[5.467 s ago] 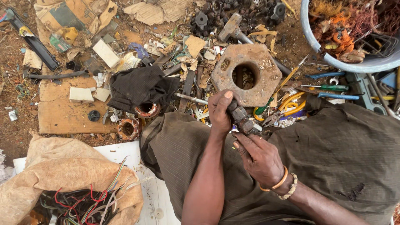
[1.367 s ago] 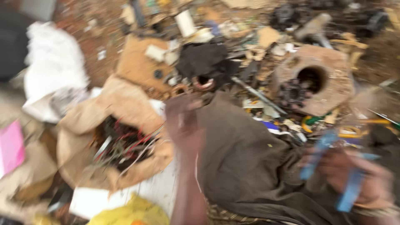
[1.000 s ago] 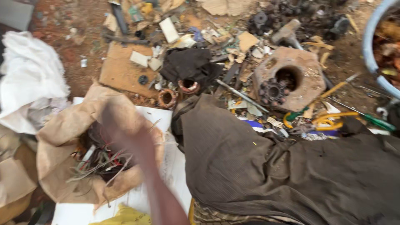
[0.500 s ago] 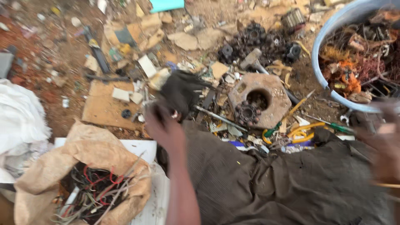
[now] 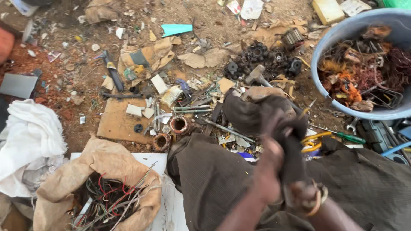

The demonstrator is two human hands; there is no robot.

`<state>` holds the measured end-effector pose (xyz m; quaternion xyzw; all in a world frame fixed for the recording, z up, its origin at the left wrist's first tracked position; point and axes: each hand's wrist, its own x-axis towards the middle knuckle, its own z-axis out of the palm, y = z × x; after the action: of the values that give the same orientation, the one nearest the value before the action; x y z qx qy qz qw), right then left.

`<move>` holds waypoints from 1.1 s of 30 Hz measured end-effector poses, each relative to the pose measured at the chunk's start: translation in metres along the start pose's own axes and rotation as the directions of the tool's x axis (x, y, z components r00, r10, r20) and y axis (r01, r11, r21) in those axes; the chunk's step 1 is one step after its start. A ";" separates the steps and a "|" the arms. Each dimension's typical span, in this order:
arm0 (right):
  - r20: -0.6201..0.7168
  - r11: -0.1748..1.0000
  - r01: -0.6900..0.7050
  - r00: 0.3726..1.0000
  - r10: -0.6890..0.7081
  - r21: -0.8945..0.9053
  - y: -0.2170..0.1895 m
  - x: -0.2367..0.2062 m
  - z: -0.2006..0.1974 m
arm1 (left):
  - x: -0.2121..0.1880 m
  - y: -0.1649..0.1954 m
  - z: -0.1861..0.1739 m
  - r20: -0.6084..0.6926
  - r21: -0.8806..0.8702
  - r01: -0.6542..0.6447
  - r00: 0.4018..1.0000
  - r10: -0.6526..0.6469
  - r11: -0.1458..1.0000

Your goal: The person sits on the ground and uses a screwdriver and pliers to pry apart and dismantle a small black electrical component. They repeatedly insert the screwdriver into seams, twist to separate parts, and use pliers to pull pieces apart, placing the separated parts on the ground.

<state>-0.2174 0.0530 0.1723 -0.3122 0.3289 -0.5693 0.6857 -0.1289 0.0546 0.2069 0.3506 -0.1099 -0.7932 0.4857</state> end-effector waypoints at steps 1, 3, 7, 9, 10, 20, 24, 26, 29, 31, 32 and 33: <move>-0.013 0.998 0.065 0.998 -0.065 0.024 -0.014 0.007 -0.007 | -0.007 -0.011 -0.001 0.072 0.062 -0.056 0.996 0.051 0.997; -0.021 0.979 0.194 0.981 -0.193 0.059 -0.038 0.025 -0.025 | -0.023 -0.034 -0.017 0.349 0.184 -0.293 0.912 0.216 0.938; -0.006 0.969 0.076 0.997 -0.080 -0.234 -0.012 0.022 -0.033 | -0.012 -0.050 -0.041 0.246 0.458 -0.708 0.681 0.689 0.537; 0.072 0.859 -0.015 0.996 0.060 -0.511 0.016 -0.007 -0.023 | 0.001 -0.038 -0.038 0.091 0.270 -0.605 0.791 0.605 0.749; 0.144 0.778 0.000 0.983 0.117 -0.628 0.026 -0.018 -0.020 | 0.006 -0.026 -0.036 -0.150 0.161 -0.539 0.815 0.560 0.827; 0.471 0.578 0.335 0.876 0.098 -0.744 0.020 -0.044 -0.034 | 0.012 0.119 -0.163 -0.291 0.734 -0.630 0.045 0.956 0.253; -0.441 0.524 -0.375 0.898 0.000 -0.764 0.040 0.002 -0.128 | 0.034 0.124 -0.151 0.295 0.848 0.345 0.324 0.899 -0.402; -0.473 0.683 -0.300 0.877 -0.077 -0.666 0.053 0.022 -0.171 | 0.051 0.097 -0.129 0.309 0.725 0.423 0.506 0.805 -0.544; -0.487 0.770 -0.328 0.873 0.026 -0.547 0.079 0.039 -0.205 | 0.090 0.034 -0.106 0.292 0.851 0.042 0.790 0.538 -0.524; -0.467 0.827 -0.382 0.868 0.168 -0.412 0.099 0.043 -0.211 | 0.119 -0.004 -0.107 0.310 0.894 -0.098 0.838 0.448 -0.436; -0.459 0.825 -0.347 0.880 0.122 -0.445 0.102 0.048 -0.214 | 0.131 -0.017 -0.111 0.270 0.911 -0.094 0.872 0.408 -0.401; -0.442 0.823 -0.318 0.892 0.093 -0.470 0.108 0.050 -0.212 | 0.139 -0.026 -0.117 0.217 0.927 -0.072 0.904 0.368 -0.368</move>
<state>-0.3198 0.0093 -0.0442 -0.3278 0.6386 -0.4285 0.5487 -0.1082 -0.0305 0.0456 0.6356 -0.7227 -0.2227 0.1552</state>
